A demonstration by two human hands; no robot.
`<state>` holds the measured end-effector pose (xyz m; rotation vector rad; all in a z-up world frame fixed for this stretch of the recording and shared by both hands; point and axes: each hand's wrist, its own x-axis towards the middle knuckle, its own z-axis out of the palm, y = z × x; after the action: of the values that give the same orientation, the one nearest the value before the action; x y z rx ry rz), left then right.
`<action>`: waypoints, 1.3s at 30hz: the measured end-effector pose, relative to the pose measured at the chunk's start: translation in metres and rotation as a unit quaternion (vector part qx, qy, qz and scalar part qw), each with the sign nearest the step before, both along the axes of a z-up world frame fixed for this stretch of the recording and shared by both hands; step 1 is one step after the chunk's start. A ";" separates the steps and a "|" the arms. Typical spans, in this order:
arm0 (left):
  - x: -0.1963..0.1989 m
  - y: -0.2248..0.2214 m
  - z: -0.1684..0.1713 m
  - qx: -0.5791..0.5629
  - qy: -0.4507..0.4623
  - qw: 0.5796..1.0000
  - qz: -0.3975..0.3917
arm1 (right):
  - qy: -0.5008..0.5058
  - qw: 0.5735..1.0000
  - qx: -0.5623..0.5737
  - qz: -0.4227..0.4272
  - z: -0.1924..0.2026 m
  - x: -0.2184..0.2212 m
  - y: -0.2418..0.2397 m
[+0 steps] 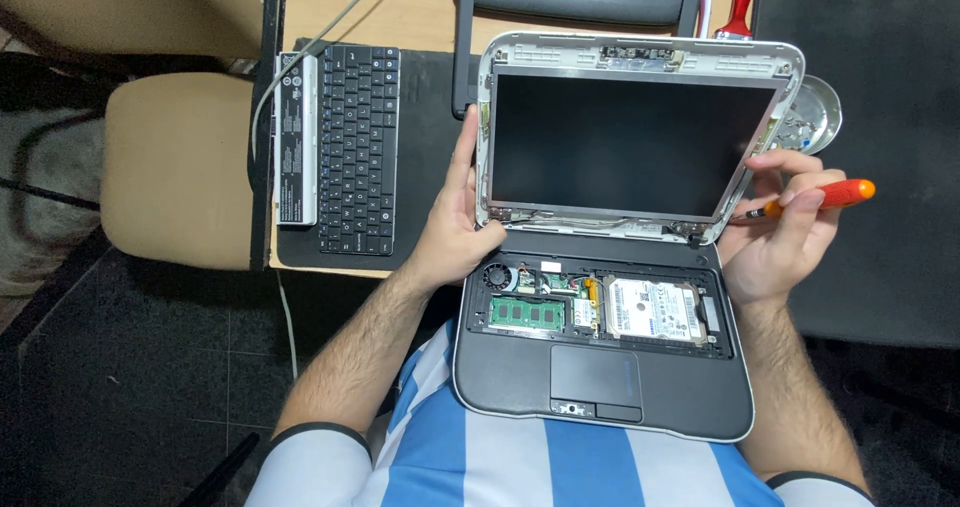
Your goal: Removing the screen bezel from a laptop using a screwdriver and manual prying.
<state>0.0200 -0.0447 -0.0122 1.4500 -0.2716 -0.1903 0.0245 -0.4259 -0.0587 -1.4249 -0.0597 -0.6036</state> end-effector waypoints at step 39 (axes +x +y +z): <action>0.010 -0.008 -0.035 -0.043 0.090 0.988 0.114 | -0.127 0.960 -0.248 -0.042 0.049 0.009 -0.013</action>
<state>0.0305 -0.0531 -0.0474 1.3565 0.0342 -0.1198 0.0330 -0.4394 -0.0100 -1.8312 -0.3775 -0.8826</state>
